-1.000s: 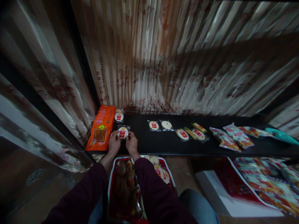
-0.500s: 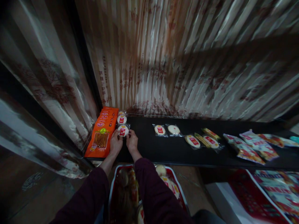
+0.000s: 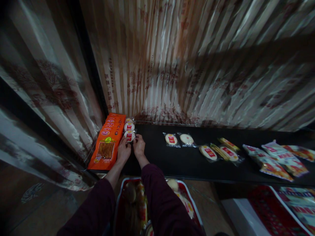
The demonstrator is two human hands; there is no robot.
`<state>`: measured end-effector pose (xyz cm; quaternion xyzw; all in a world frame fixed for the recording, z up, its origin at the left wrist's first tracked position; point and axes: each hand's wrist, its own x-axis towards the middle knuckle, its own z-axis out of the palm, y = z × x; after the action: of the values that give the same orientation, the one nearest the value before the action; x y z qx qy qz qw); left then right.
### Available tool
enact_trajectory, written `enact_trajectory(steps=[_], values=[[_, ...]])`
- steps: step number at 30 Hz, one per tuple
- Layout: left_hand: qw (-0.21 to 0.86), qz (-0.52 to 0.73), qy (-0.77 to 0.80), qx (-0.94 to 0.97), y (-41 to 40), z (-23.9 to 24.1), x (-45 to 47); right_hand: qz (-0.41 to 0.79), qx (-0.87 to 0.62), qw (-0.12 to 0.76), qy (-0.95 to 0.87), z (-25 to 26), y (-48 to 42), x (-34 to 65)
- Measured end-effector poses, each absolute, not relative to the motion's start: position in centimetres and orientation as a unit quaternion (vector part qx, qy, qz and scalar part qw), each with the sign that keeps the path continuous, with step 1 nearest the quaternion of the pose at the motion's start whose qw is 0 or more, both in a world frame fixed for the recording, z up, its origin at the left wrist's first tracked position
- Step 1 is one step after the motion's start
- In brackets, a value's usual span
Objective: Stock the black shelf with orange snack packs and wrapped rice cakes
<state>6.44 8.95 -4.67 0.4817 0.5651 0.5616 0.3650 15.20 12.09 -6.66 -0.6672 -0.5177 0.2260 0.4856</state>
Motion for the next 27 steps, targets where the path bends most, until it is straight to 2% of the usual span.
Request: enact_trajectory(steps=[3,11,27], values=[[0.355,0.544,0.581,0.49,9.0,-4.5,6.5,0.222,-0.668,0.482,-0.521,-6.6,12.6,15.2],[0.263,0.391,0.649,0.598,9.1,-4.2,6.2,0.222,-0.675,0.476,-0.519,-6.3,13.5,14.8],[0.253,0.376,0.627,0.633,10.4,-6.0,5.7,0.182,-0.671,0.442,-0.566,-6.6,14.8,14.6]])
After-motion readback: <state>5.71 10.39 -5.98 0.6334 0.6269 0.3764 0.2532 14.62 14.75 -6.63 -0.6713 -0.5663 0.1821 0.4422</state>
